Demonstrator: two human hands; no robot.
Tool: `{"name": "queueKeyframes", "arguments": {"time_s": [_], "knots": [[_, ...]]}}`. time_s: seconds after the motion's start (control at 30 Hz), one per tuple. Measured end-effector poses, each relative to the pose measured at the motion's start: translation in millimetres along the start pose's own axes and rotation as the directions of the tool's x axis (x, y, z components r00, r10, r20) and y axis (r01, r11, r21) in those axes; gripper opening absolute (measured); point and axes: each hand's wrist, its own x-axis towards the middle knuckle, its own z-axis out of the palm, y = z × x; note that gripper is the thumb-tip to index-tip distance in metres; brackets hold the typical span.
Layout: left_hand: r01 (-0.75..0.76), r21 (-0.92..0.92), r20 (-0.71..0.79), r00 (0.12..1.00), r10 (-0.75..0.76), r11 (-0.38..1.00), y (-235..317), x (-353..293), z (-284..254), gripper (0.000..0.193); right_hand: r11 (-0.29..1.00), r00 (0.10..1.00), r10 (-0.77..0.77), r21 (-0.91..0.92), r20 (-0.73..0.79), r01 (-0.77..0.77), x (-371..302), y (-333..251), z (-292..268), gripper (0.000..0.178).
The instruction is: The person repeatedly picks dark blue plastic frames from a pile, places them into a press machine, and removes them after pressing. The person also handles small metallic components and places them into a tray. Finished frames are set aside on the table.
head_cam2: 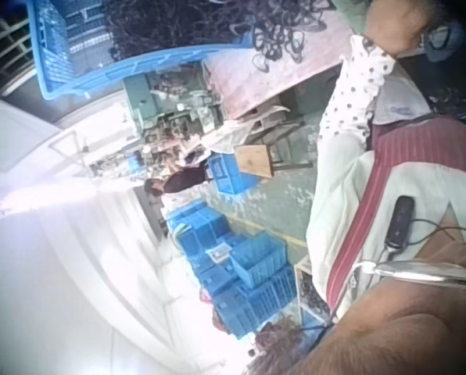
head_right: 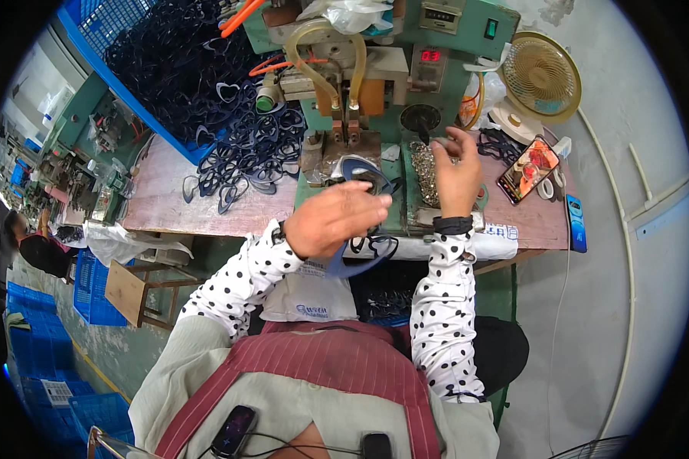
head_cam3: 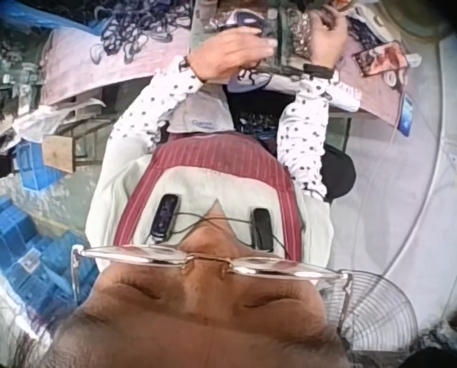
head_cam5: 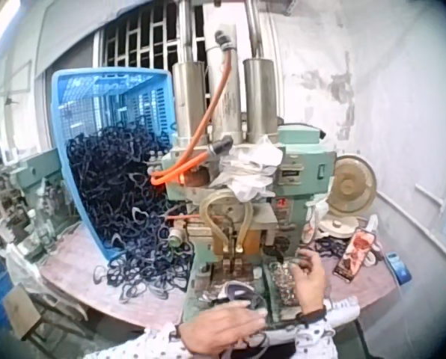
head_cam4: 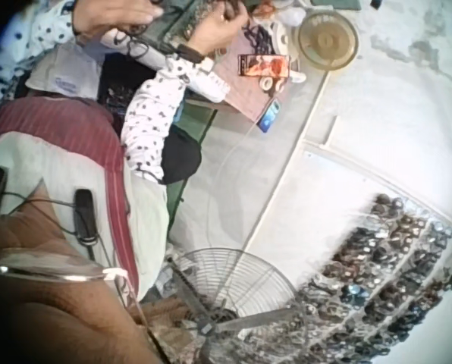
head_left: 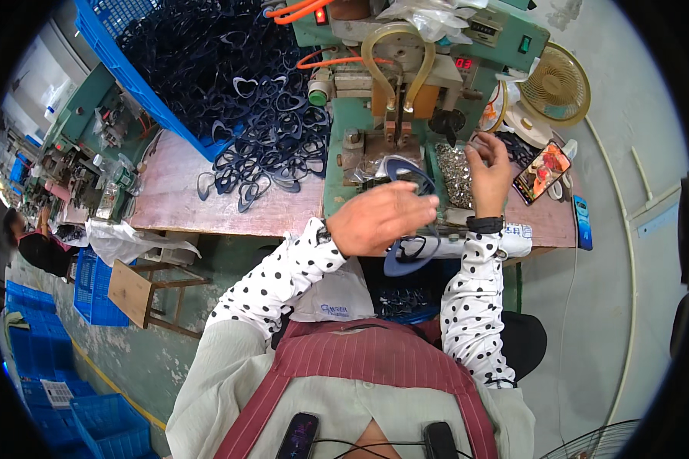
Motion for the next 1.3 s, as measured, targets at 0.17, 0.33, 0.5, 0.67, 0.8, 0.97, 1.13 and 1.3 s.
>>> {"name": "queueKeyframes", "arguments": {"time_s": [0.17, 0.33, 0.5, 0.67, 0.8, 0.97, 1.13, 1.3], "knots": [[-0.008, 0.000, -0.035, 0.999, 0.008, 1.000, 0, -1, 0, 0.047, 0.817, 0.975, -0.174, -0.573, -0.137, 0.065, -8, 31, -27, 0.029], [0.028, -0.003, -0.083, 0.996, -0.028, 1.000, 4, 0, 5, 0.047, 0.815, 0.999, 0.036, -0.579, -0.008, -0.034, -10, 71, -49, 0.029], [0.031, 0.008, -0.102, 0.994, -0.030, 0.999, 2, -2, 7, 0.050, 0.616, 0.931, -0.307, -0.705, 0.197, 0.353, -26, 52, -35, 0.033], [0.032, -0.013, -0.092, 0.995, -0.033, 0.999, 6, -3, 5, 0.051, 0.620, 0.902, -0.286, -0.655, 0.325, 0.432, -22, 70, -36, 0.021], [0.075, 0.021, -0.064, 0.995, -0.073, 0.997, 8, -7, 7, 0.049, 0.655, 0.889, -0.332, -0.600, 0.317, 0.458, -21, 74, -39, 0.015], [0.100, 0.028, -0.076, 0.992, -0.098, 0.995, 11, -8, 9, 0.049, 0.698, 0.904, -0.317, -0.575, 0.288, 0.427, -25, 68, -43, 0.014], [0.096, 0.018, -0.034, 0.995, -0.095, 0.995, 9, -11, 9, 0.053, 0.748, 0.941, -0.240, -0.572, 0.240, 0.336, -27, 64, -42, 0.010], [0.121, 0.242, 0.070, 0.987, -0.142, 0.963, 20, -13, -8, 0.052, 0.779, 0.959, -0.222, -0.560, 0.175, 0.282, -28, 73, -43, 0.012]]}}
